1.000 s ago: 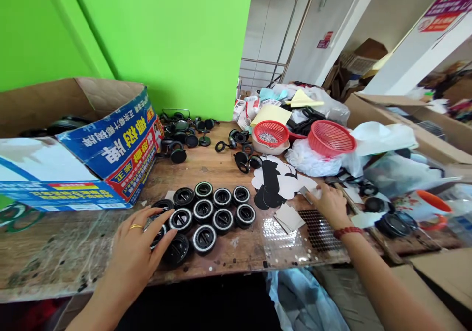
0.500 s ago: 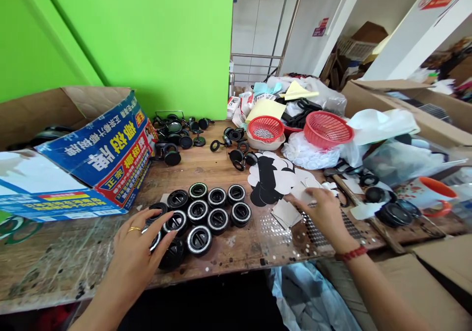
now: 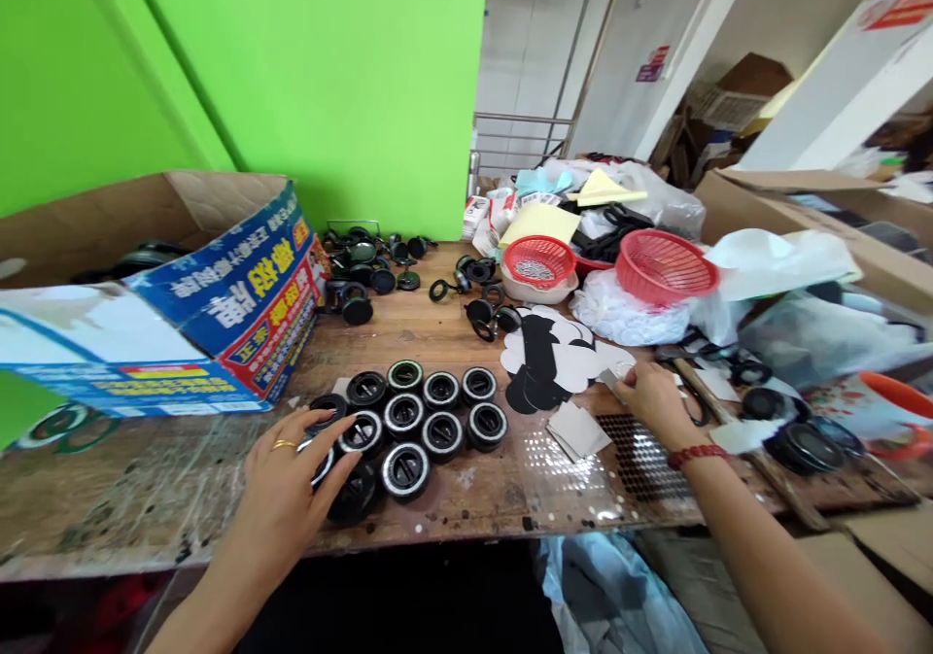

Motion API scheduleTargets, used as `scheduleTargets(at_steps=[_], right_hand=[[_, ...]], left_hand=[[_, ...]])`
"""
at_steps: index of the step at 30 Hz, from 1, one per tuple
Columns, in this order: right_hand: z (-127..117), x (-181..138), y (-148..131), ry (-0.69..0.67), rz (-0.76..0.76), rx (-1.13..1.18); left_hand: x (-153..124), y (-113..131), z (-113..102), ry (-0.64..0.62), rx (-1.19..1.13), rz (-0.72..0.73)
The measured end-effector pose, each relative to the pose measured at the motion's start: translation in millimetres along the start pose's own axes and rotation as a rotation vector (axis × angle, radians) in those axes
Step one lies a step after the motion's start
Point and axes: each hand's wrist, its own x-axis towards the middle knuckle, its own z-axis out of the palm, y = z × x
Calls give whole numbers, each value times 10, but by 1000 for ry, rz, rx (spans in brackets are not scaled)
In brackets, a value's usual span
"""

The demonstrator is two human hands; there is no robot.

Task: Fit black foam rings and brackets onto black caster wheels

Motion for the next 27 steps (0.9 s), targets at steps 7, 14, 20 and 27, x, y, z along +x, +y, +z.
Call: scheduleTargets(at_steps=[7, 14, 20, 27], right_hand=[[-137, 158, 59, -182, 41, 113], [-495, 55, -645, 222, -162, 226], [-403, -249, -2356, 192, -789, 618], [35, -275, -3236, 182, -1008, 440]], left_hand=[[-30, 85, -55, -4, -28, -158], [-45, -34, 0, -29, -33, -220], [21, -59, 55, -48, -27, -272], [97, -107, 59, -104, -50, -297]])
